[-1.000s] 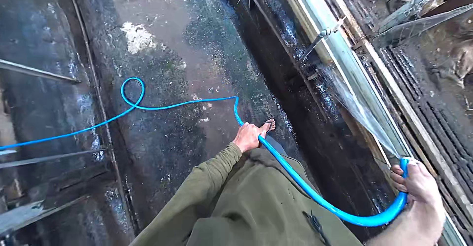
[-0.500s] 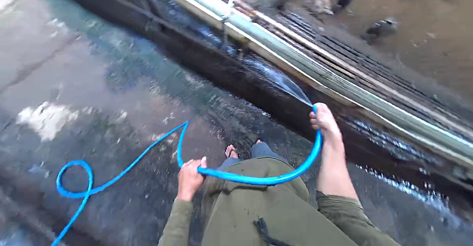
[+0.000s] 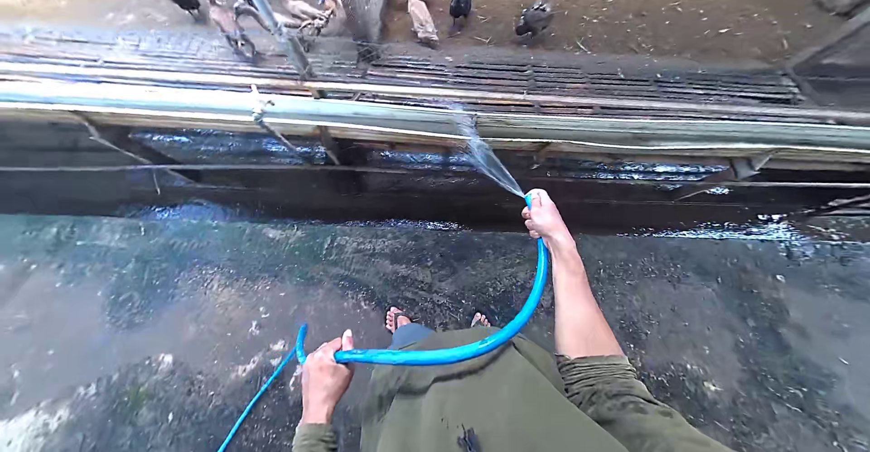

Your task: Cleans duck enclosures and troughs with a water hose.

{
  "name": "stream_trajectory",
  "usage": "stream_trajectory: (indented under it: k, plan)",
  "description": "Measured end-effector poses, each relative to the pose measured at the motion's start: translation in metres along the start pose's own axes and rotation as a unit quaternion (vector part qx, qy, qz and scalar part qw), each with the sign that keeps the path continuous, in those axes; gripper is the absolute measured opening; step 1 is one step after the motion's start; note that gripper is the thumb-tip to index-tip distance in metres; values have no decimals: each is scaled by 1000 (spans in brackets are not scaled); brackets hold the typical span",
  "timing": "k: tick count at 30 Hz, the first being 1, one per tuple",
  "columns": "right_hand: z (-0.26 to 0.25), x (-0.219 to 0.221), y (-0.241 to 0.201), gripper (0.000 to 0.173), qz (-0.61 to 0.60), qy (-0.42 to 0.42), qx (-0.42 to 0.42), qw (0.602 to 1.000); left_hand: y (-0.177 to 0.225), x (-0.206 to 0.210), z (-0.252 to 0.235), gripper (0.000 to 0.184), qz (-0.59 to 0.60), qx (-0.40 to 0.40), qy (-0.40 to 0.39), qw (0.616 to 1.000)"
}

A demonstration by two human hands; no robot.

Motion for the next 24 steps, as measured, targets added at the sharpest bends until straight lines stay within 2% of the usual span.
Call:
stream_trajectory:
  k: [3, 7, 13, 18, 24]
  plan:
    - [0, -15, 0, 29, -7, -56, -28, 998, 29, 21, 21, 57, 5, 4, 8, 1000]
    - [-1, -19, -10, 31, 8, -109, -66, 992, 52, 34, 52, 56, 27, -33, 15, 999]
    - [-21, -44, -3, 29, 18, -112, -57, 992, 73, 54, 76, 55, 33, -69, 5, 997]
    - [-40, -99, 22, 32, 4, -39, -13, 999, 104, 64, 48, 54, 9, -72, -55, 996]
    - [-66, -171, 53, 33, -23, 42, 44, 998, 152, 81, -24, 54, -28, -34, -119, 992]
Point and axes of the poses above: each hand's wrist, its own z-axis away from the middle knuckle, its own x-axis out of the palm, y = z × x, the point moved 8 cm from there along -z, towards the middle knuckle, and after that the axes turned 1 degree about z, right-handed, at the moved point
